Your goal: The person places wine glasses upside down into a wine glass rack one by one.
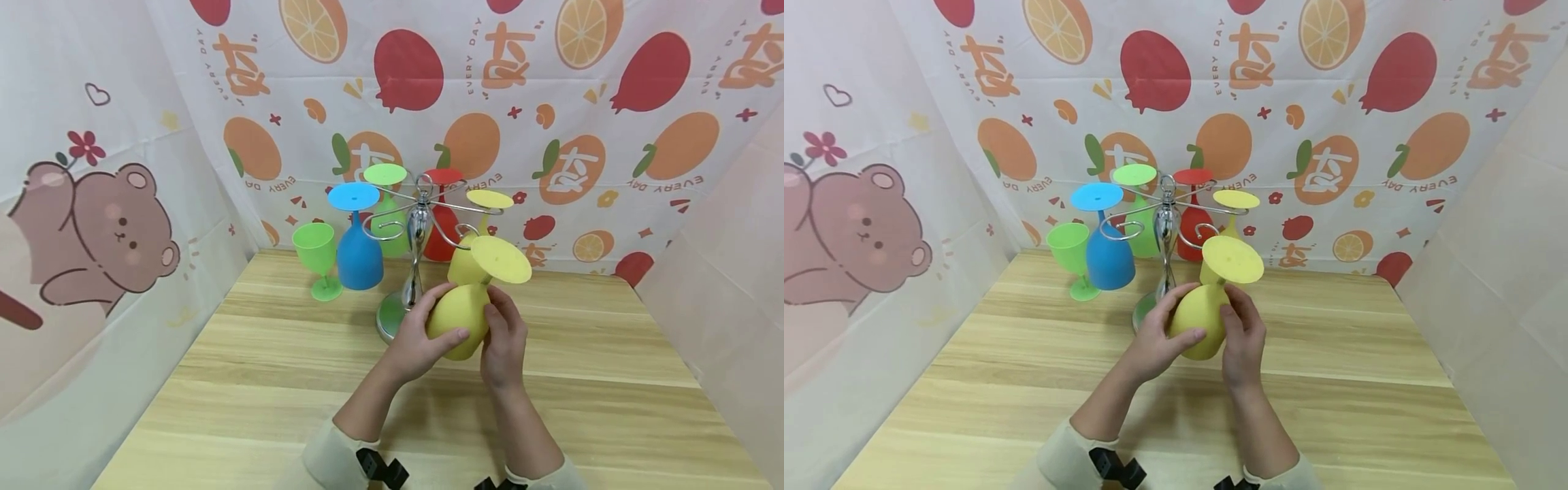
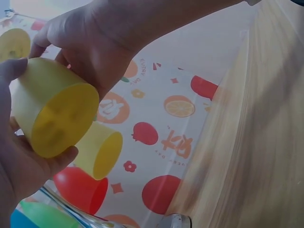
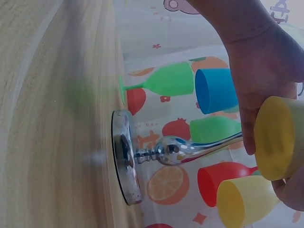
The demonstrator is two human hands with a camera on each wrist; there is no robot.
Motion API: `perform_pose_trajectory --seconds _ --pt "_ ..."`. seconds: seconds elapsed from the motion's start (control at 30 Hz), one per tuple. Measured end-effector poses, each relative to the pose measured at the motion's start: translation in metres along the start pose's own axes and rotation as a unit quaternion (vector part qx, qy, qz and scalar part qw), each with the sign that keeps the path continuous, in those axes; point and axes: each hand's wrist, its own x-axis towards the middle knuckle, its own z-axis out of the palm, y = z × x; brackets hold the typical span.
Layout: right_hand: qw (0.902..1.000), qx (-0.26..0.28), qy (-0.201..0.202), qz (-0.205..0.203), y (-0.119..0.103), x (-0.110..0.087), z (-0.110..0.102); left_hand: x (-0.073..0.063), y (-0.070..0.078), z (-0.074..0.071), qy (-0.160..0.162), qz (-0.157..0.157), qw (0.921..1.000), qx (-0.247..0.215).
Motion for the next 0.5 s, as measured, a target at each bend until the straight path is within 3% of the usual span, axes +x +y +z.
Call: perform_pose_trajectory --seconds 0.23,0.5 --pt "0.9992 -0.007 -0.020 -0.032 -0.0009 0.0011 -0.0008 -0.0002 0.0000 0.0036 -0.021 -0.014 0.9989 0.039" --pt "0.9992 -0.012 -0.007 -0.038 0.0005 0.0025 -0.0023 -0.0011 -0.0003 0.0071 -0.027 -0.023 0.9981 0.049"
